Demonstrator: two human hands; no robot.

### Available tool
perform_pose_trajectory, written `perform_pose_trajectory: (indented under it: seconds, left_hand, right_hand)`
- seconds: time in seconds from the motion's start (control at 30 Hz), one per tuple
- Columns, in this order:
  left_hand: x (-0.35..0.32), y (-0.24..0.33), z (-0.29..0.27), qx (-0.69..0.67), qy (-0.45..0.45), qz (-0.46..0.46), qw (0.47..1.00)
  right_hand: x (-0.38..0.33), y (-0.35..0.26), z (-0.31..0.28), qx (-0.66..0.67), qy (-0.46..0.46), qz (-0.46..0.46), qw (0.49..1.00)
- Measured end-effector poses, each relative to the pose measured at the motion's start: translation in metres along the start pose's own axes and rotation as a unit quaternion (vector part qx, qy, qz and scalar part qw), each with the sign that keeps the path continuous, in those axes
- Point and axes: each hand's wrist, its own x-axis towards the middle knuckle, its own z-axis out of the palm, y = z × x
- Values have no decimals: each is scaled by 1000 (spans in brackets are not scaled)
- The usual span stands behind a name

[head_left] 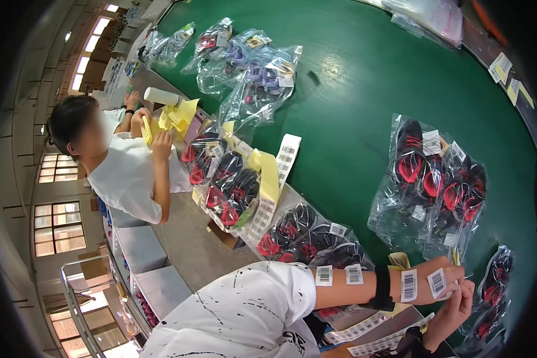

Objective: The person applies barcode stickers to plastic bags containing footwear. They peel individual labels from a sheet and affix them to the packaging of various shoes, including sandals and sneakers, on a green table.

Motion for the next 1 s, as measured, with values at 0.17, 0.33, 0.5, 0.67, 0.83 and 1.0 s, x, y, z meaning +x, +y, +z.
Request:
perform_pose_trajectory:
  seconds: [0.17, 0.33, 0.5, 0.67, 0.83, 1.0]
  left_hand:
    - [14, -17, 11, 72, -1, 139, 988]
    - [11, 11, -24, 86, -47, -87, 991]
    - [21, 27, -26, 42, -47, -198, 978]
    - [21, 19, -24, 66, -74, -187, 977]
    - [20, 5, -23, 76, -58, -174, 980]
    - [26, 7, -23, 63, -78, -209, 973]
  right_hand:
    - [8, -19, 3, -161, 38, -85, 983]
    - [27, -26, 19, -91, -6, -31, 995]
    - [33, -20, 9, -62, -36, -70, 995]
    - [29, 0, 11, -11, -19, -71, 997]
    - [32, 9, 12, -5, -18, -58, 998]
    - [36, 9, 10, -12, -12, -48, 999]
